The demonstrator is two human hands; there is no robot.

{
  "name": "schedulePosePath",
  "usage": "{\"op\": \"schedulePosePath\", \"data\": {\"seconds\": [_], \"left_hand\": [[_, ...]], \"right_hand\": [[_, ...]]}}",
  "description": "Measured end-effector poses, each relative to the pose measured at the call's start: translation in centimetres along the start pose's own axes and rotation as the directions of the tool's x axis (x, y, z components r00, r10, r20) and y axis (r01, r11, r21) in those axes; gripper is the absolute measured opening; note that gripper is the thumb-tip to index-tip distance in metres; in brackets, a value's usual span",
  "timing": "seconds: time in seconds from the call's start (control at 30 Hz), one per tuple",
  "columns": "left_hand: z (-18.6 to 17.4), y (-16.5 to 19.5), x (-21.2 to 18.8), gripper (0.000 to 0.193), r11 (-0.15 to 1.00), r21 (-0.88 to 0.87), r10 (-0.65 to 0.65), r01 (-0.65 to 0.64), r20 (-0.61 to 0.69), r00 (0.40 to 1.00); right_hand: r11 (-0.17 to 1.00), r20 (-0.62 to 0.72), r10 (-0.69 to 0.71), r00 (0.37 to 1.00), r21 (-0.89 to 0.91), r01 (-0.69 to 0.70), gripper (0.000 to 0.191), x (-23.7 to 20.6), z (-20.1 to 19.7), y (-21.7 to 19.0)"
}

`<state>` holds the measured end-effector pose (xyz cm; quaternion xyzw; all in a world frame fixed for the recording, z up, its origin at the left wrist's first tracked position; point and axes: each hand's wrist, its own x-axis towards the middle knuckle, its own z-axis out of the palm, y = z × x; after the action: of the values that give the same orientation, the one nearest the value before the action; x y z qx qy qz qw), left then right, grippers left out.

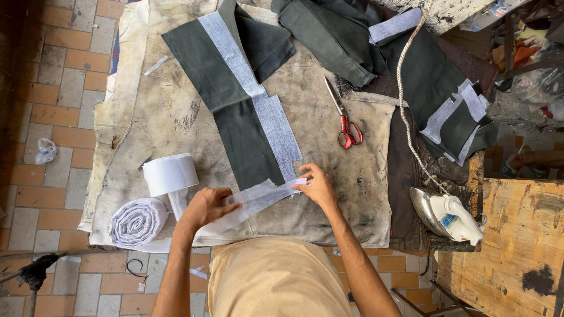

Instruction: The person lays a strip of white fusible interfacing onto a dark fabric panel, aligns it along the edge, and presses it in place with a clothes iron. They then trim the excess interfacing with scissors and roll up the remaining interfacing roll.

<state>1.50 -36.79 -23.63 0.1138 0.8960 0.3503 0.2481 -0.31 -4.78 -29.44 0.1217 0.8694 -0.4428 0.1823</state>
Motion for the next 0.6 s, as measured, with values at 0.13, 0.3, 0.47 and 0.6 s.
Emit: {"op": "schedulePosePath", "data": {"seconds": [0.13, 0.3, 0.47, 0.6], "left_hand": [[1.2, -1.1, -0.3, 0.036, 0.98, 0.192, -0.013, 0.049, -0.188, 0.982], [2.5, -1.6, -0.6, 0.044, 0.971, 0.193, -0.097, 0.141, -0.219, 0.971], [2.7, -1.3, -0.9, 0.045, 0.957, 0.186, -0.177, 0.221, -0.229, 0.957], [2.7, -1.1, -1.1, 0.045, 0.965, 0.17, -0.151, 0.201, -0.265, 0.952]], "right_hand": [[0.989, -0.032, -0.11, 0.993, 0.1, 0.113, 0.057, -0.1, 0.8, 1.2], [0.994, -0.074, -0.099, 0.992, 0.047, 0.103, 0.061, -0.2, 1.5, 2.7], [0.993, -0.106, -0.11, 0.988, 0.021, 0.113, 0.059, -0.5, 1.9, 2.9], [0.989, -0.118, -0.14, 0.983, 0.034, 0.145, 0.058, -0.6, 1.8, 2.7]]}}
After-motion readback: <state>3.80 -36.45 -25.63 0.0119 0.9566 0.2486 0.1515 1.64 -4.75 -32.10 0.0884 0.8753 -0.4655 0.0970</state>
